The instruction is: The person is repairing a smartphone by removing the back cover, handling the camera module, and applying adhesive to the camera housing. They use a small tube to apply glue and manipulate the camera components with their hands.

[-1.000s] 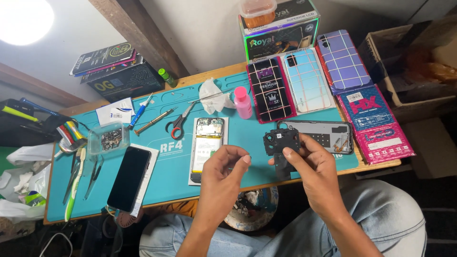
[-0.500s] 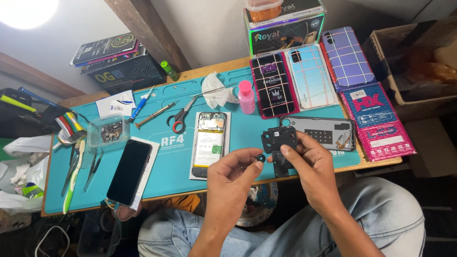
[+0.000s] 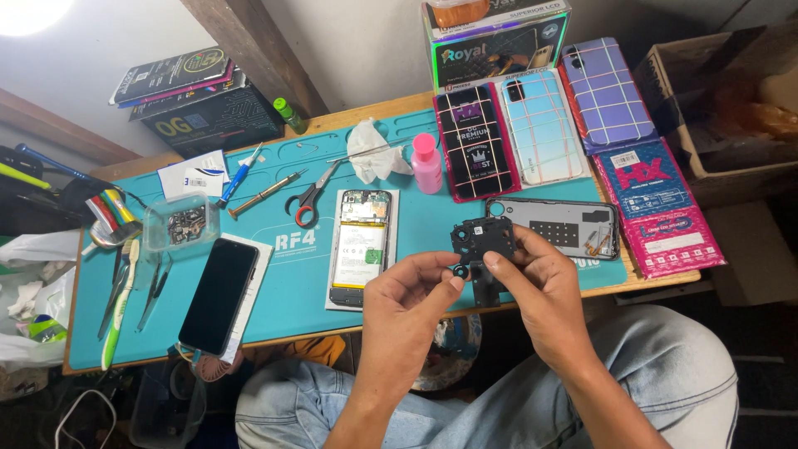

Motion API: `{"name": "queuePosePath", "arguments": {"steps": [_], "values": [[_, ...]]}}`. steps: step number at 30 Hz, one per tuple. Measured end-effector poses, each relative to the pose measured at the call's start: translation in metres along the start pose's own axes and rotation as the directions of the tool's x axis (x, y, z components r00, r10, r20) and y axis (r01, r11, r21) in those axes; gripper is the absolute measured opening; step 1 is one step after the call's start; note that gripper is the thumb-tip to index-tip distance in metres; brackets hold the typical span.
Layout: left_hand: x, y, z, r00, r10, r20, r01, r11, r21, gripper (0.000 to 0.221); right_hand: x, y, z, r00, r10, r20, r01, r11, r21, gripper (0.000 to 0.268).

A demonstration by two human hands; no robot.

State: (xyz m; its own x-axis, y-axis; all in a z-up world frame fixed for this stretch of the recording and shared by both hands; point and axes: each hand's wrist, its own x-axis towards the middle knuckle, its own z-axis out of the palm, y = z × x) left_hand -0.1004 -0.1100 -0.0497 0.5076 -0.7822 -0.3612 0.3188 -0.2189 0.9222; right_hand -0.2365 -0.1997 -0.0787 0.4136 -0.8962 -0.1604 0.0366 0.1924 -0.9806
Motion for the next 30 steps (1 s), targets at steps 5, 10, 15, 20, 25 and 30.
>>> {"name": "queuePosePath", "arguments": {"steps": [5,10,15,20,25,30], "values": [[0.000,0.003,0.002,1.000,0.015,-0.011,-0.015,0.999,0.047,0.020,0.001,0.005,0.000,1.000,0.023,-0.011,-0.023,0.999,-0.043,0.042],[0.000,0.001,0.001,0.994,0.108,0.000,-0.108,0.994,0.015,0.012,0.002,0.011,-0.001,0.997,0.073,-0.041,-0.075,0.995,-0.058,0.049],[-0.002,0.001,-0.001,0.996,0.065,-0.065,-0.066,0.998,-0.007,0.015,0.000,0.001,0.002,0.999,0.043,0.022,-0.044,0.999,0.001,0.040],[-0.002,-0.005,-0.003,0.993,0.081,-0.086,-0.083,0.996,-0.016,0.014,0.001,0.004,0.001,0.999,0.045,0.020,-0.045,0.999,0.011,0.042],[-0.002,-0.010,-0.003,0.982,0.174,-0.070,-0.177,0.984,-0.027,0.017,0.001,0.003,0.001,0.998,0.063,0.009,-0.062,0.998,-0.028,0.052],[-0.004,-0.007,-0.002,0.980,0.190,-0.066,-0.189,0.982,0.025,0.018,0.000,0.003,0.000,0.997,0.080,-0.023,-0.082,0.994,-0.066,0.058]]}}
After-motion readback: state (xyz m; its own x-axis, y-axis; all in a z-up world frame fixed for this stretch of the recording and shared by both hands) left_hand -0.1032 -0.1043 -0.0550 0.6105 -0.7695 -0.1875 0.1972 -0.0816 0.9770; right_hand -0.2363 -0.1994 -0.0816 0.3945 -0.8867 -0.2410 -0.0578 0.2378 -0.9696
